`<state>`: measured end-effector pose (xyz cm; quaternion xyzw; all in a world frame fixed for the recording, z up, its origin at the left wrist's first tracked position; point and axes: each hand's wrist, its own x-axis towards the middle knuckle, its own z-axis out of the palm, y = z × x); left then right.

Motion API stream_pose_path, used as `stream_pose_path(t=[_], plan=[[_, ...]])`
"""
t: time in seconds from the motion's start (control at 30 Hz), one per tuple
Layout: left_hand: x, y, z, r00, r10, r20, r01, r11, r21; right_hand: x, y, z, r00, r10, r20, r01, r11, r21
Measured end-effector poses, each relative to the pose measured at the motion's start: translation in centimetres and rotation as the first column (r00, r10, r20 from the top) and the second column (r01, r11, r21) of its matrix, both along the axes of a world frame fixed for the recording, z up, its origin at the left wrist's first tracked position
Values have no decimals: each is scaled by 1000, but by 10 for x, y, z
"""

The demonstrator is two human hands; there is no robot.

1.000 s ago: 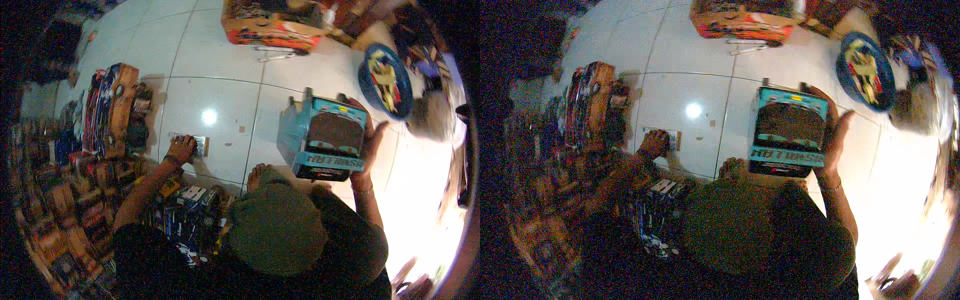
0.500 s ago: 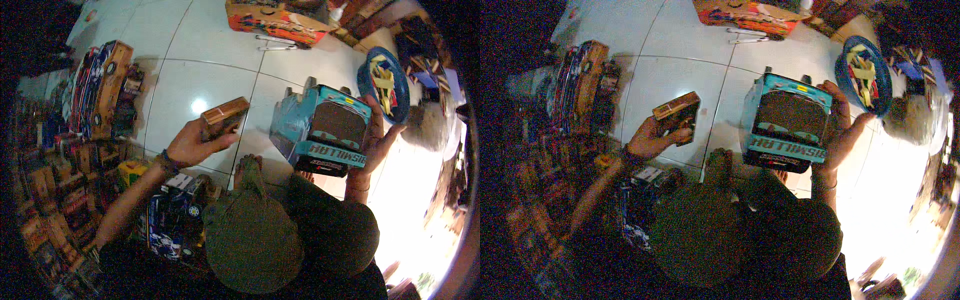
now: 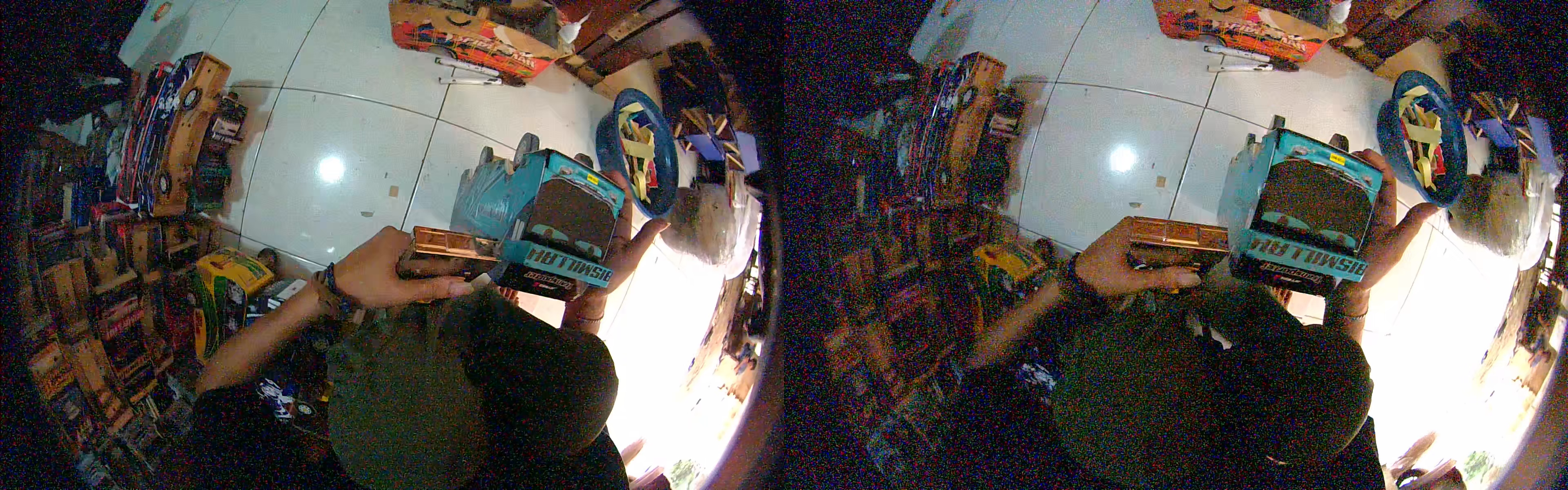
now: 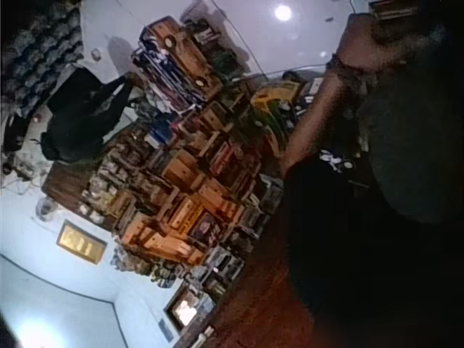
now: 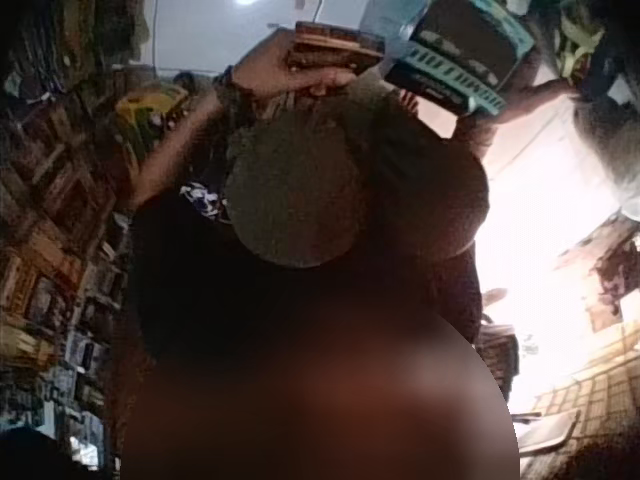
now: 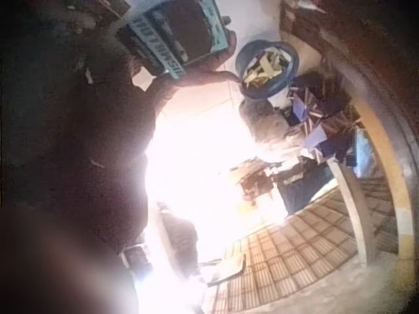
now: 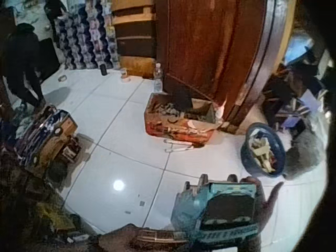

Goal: The person assembles a toy truck by attaching wheels to the chassis using a hammer and a small metal tool. They apply glue to the wheel hubs and secure the wheels in place, then inspect the assembled toy.

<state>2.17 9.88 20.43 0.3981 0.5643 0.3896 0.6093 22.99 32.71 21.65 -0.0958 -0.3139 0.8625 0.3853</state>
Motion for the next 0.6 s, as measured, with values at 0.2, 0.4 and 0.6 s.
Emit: stream_pose_path(t=[0.2, 0.4, 0.6], plan=[[4, 9, 1, 999, 34, -16, -33, 999, 34, 1, -1, -1, 951, -166, 261, 191, 979, -71], [0, 13, -4, 1000, -24, -12, 25, 998, 55, 1, -1, -4, 995, -52, 87, 60, 994, -91], [1, 11, -3, 997, -16, 78, 12, 999, 50, -2, -5, -1, 998, -22, 57, 27, 996, -84]])
